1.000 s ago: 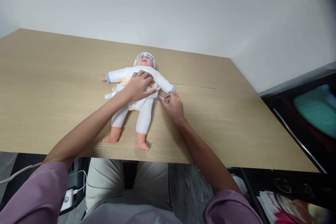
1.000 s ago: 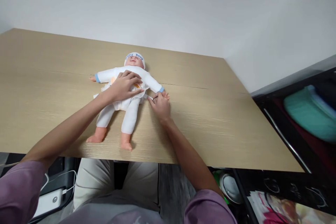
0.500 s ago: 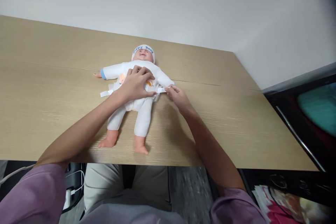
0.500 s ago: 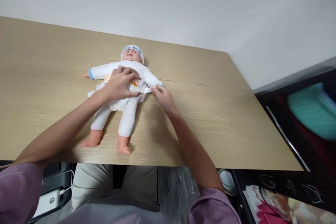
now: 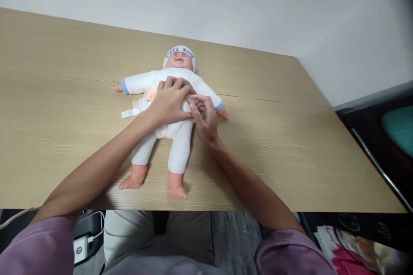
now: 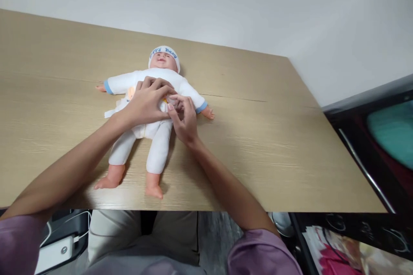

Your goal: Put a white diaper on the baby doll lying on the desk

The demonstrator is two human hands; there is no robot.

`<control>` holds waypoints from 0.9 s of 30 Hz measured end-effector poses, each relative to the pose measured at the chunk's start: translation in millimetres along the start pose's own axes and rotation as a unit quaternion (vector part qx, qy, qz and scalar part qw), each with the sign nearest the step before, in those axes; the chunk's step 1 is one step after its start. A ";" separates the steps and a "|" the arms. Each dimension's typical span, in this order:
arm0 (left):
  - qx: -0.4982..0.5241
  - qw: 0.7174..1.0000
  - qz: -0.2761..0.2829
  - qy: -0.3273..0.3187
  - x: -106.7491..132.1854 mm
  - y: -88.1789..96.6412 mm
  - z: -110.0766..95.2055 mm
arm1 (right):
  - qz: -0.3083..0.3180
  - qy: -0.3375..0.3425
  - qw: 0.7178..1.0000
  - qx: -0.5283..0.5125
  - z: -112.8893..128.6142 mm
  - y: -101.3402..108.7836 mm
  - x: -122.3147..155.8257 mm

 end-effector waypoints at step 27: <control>0.072 0.935 0.086 0.335 121.7 23.6 178.2 | 0.129 0.151 0.962 0.190 79.7 -76.5 -30.0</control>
Point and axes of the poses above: each hand's wrist, its own x-axis away from the middle knuckle, its own y-axis out of the back of the hand, z = x × y, the point moved 10 cm from there along -x, towards the middle knuckle, and after that the axes turned 6 degrees about -x, right-handed, at the moved point
